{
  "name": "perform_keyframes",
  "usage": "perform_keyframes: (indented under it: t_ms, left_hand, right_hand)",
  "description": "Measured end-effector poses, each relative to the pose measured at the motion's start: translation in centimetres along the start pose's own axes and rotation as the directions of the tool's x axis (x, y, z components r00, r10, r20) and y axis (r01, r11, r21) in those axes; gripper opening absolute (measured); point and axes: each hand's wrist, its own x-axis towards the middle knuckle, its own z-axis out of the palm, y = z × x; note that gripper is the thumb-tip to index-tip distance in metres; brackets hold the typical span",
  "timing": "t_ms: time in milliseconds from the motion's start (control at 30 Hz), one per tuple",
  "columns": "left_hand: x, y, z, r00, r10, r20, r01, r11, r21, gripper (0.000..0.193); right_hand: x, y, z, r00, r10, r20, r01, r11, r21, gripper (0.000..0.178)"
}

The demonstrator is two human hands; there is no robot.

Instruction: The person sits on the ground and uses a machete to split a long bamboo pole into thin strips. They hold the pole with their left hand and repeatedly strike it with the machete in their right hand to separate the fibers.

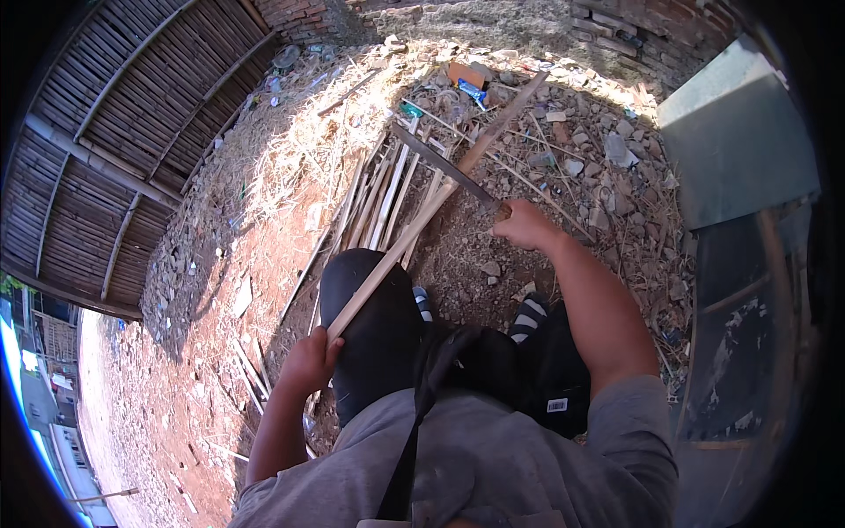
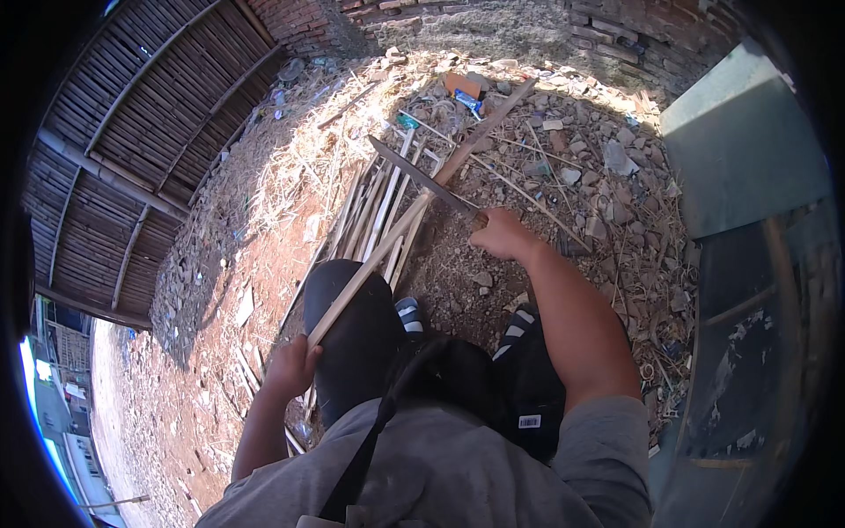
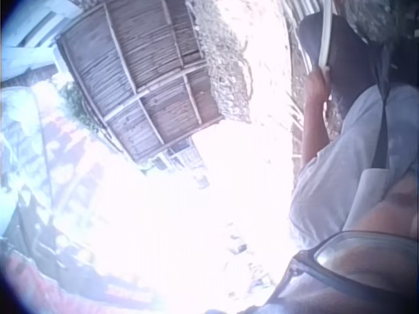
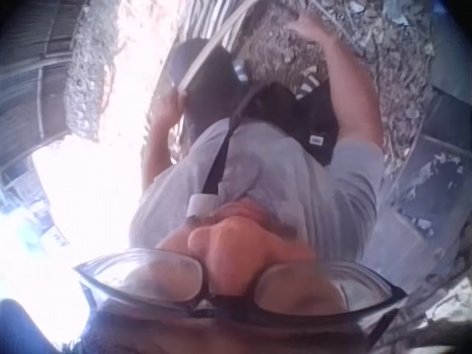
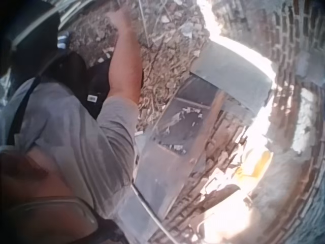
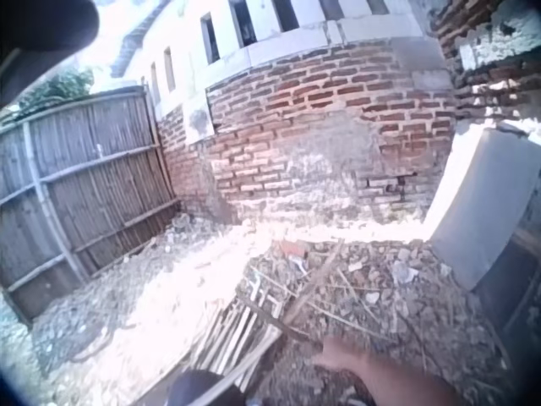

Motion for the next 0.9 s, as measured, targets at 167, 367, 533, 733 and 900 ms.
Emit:
perform_keyframes:
  t_ms: [167,367,533,733,900]
  left_hand:
    - [-0.3,-0.5,0.6,0.996,0.059,-0.061,-0.062,0.997,-0.039,0.037]
    - [-1.1,-2.0,1.0,0.999,0.037,0.001,-0.037,0.999,-0.023,0.037]
    - [-0.5,0.3,-0.6,1.000,0.026,-0.003,-0.026,1.000,0.016,0.038]
    - [-0.6,0.3,0.0,0.999,0.019,-0.039,-0.019,1.000,0.020,0.038]
    - [-0.4,0.2,0.3,0.998,0.027,-0.058,-0.026,1.000,0.007,0.038]
  right_hand:
    - [-2.4,-4.4,1.4,0.910,-0.387,-0.145,0.315,0.877,-0.363,0.022]
    - [-1.8,-1.8,0.0,0.912,-0.362,-0.193,0.206,0.811,-0.548,0.016]
    - [-0.6,0.6,-0.6,0.936,-0.245,-0.252,0.046,0.796,-0.604,0.024]
    - [-0.5,-0.1,0.5,0.995,0.054,-0.086,-0.065,0.990,-0.125,0.034]
    - [-2.1,-3.5,1.5,0.942,-0.315,-0.118,0.260,0.903,-0.341,0.024]
